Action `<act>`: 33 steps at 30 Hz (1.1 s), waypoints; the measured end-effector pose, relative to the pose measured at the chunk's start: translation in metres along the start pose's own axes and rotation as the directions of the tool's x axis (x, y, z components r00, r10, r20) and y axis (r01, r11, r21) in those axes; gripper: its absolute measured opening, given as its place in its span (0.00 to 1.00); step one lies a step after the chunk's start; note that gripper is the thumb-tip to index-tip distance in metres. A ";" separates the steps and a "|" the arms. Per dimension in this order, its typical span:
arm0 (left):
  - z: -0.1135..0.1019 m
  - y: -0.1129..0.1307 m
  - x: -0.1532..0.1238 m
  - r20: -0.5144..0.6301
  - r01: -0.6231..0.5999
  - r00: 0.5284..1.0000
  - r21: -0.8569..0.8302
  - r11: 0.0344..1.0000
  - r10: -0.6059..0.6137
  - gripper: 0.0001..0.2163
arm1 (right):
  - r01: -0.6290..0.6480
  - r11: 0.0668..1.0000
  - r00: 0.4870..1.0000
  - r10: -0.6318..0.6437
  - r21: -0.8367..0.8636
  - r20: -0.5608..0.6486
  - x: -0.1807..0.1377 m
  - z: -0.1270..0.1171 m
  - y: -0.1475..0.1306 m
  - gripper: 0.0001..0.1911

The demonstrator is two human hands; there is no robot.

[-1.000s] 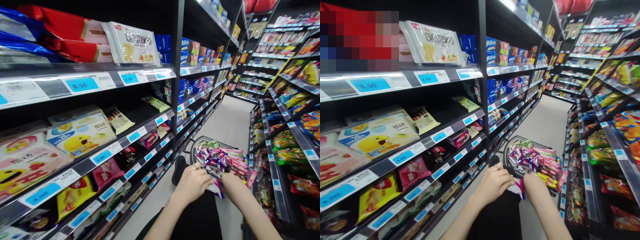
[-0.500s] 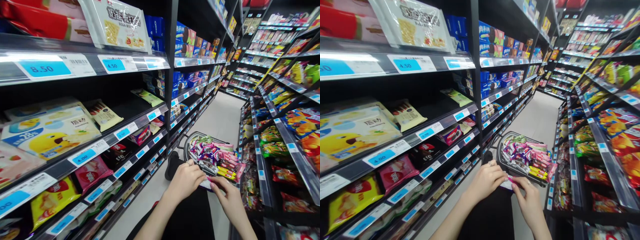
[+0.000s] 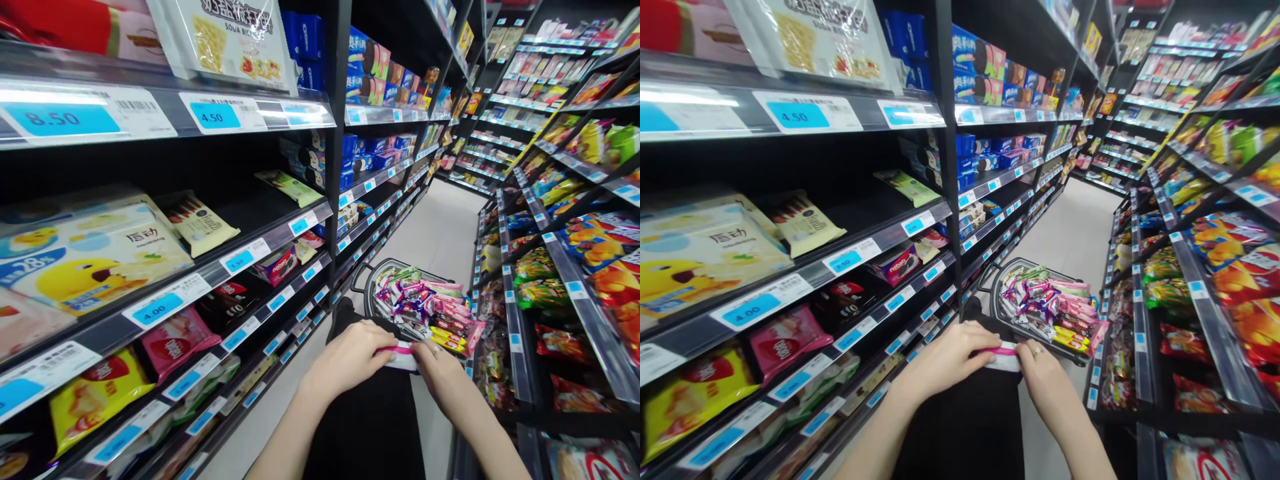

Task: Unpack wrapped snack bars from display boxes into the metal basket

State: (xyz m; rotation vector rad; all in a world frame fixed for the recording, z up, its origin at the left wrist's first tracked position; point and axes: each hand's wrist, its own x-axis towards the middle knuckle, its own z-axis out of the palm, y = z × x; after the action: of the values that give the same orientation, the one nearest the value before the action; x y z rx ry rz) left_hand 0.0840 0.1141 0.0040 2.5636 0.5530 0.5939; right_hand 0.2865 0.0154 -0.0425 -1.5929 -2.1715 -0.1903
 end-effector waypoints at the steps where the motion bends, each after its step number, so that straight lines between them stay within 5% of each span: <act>1: -0.003 0.001 -0.002 0.029 0.004 1.000 0.018 1.000 -0.004 0.09 | -0.006 1.000 1.000 0.006 0.015 0.007 0.001 -0.001 0.000 0.14; 11: -0.007 0.008 -0.028 0.158 -0.282 0.959 0.440 0.853 0.235 0.07 | -0.073 0.970 0.997 0.065 0.232 0.040 0.000 -0.011 -0.005 0.10; 17: 0.003 0.011 -0.047 -0.073 -0.025 0.996 0.270 0.963 0.046 0.12 | -0.065 0.960 0.989 0.099 0.272 -0.113 -0.003 -0.001 -0.010 0.08; 28: 0.019 0.029 -0.027 -0.195 -0.037 0.976 0.298 0.954 0.099 0.09 | -0.059 0.964 0.987 0.095 0.260 -0.129 -0.003 -0.001 -0.023 0.09; 33: 0.025 0.030 -0.018 -0.141 -0.120 0.970 0.420 0.899 0.195 0.10 | -0.128 0.927 0.954 0.212 0.354 -0.212 -0.009 0.003 -0.026 0.08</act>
State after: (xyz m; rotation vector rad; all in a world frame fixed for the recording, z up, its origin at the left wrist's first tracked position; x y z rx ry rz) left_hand 0.0900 0.0731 -0.0067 2.9926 0.5834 0.8519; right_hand 0.2633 -0.0003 -0.0457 -1.4649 -1.7546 0.0367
